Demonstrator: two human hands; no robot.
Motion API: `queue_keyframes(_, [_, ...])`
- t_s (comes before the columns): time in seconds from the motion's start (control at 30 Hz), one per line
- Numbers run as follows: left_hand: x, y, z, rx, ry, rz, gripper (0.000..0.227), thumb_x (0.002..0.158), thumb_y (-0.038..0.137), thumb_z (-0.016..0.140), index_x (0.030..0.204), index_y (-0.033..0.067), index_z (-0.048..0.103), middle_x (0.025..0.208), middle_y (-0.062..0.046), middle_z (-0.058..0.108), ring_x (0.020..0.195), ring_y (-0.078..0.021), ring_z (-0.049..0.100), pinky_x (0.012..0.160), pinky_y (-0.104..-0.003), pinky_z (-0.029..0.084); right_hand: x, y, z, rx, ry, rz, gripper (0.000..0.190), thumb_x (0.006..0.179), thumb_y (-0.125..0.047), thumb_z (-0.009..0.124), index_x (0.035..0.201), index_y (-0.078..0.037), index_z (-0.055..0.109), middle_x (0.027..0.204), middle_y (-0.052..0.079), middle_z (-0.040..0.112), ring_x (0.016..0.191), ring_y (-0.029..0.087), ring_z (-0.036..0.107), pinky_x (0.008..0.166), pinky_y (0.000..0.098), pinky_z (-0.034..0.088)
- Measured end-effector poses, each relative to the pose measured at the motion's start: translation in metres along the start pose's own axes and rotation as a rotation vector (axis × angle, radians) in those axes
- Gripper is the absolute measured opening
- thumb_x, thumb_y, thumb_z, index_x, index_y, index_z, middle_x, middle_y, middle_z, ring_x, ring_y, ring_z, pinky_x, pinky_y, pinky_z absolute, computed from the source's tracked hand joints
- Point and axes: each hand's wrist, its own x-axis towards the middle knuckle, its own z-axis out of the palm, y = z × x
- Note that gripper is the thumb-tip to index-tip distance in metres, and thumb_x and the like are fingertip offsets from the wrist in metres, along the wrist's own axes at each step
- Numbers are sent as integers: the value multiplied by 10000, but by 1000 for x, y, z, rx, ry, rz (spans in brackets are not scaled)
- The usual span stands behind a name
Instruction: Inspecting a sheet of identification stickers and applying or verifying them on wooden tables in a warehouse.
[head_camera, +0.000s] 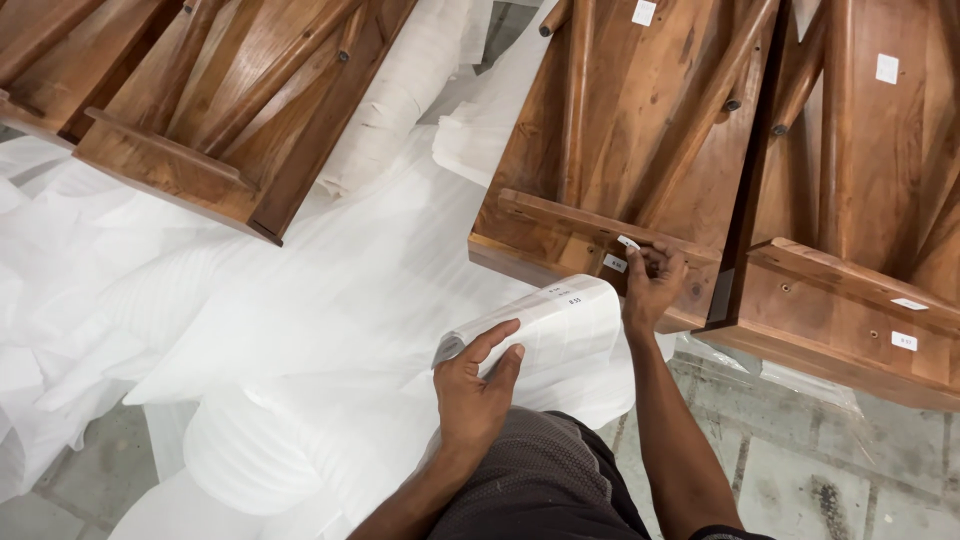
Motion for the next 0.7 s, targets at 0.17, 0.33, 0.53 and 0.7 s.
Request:
queue_keyframes(0.17, [1, 10, -4, 38, -6, -150, 291, 888, 137, 758, 1175, 103, 788, 523, -27, 627, 418, -51, 411, 422, -267, 332, 0, -12, 14, -4, 122, 88, 366, 985, -59, 762, 1178, -56, 451, 989, 66, 652, 899, 112, 616, 770, 253, 515])
queue_keyframes(0.33, [2, 5, -3, 17, 13, -98, 289, 893, 131, 754, 1178, 97, 782, 537, -6, 644, 422, -27, 437, 418, -250, 346, 1, -8, 18, -16, 164, 87, 385, 970, -89, 764, 1160, -74, 430, 937, 67, 666, 885, 123, 644, 775, 269, 538])
queue_keyframes(0.53, [2, 1, -1, -12, 14, -43, 281, 895, 110, 752, 1173, 87, 776, 617, 13, 699, 440, -27, 467, 430, -242, 380, -1, -1, 18, -210, 208, 141, 413, 966, -175, 795, 1165, -61, 452, 1026, 108, 566, 928, 157, 590, 857, 327, 525])
queue_keyframes(0.7, [3, 2, -4, -15, 18, -34, 281, 897, 113, 754, 1175, 87, 778, 608, 21, 687, 441, -16, 458, 422, -238, 367, 2, 16, 2, -731, 178, 154, 583, 1001, -398, 830, 1242, -35, 442, 1212, 175, 417, 1218, 305, 342, 1061, 571, 263])
